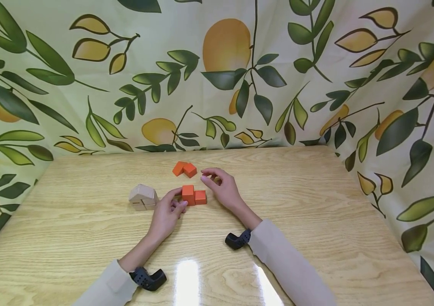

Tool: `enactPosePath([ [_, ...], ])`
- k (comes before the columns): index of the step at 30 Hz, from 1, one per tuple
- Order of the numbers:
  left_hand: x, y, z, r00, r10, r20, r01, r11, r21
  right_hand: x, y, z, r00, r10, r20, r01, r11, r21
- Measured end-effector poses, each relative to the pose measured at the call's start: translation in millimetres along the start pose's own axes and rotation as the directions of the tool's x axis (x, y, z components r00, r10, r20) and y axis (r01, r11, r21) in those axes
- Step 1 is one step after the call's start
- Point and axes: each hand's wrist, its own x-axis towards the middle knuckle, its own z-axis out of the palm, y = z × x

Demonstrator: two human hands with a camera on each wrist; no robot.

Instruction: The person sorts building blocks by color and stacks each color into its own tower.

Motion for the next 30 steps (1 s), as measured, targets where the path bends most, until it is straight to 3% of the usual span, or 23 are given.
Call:
enactPosePath([
  [4,-0.3,0.7,-0.3,1.000,-0.008,0.003,0.008,1.000,-0.005,9.1,-6.1,-0.9,1.000,0.004,0.005,-0.004,1.000,0.013],
  [10,-0.1,0.0,-0.4,1.000,0.014,0.005,-0.014,1.000,-0.009,22.8,6.2,1.9,0.999,0.010,0.032,-0.010,1.000,-0.001],
  [18,-0.3,0.7,-0.7,1.000,0.009,0.003,-0.009,1.000,-0.017,40.5,13.3,4.3,0.986,0.051,0.161,-0.044,0.998,-0.049],
  [30,0.9,-3.7,0.8,0.995,0.101,-0.026,-0.102,0.993,-0.056,50.2,18.1,4.4,0.978,0.040,0.206,-0.037,0.999,-0.022],
])
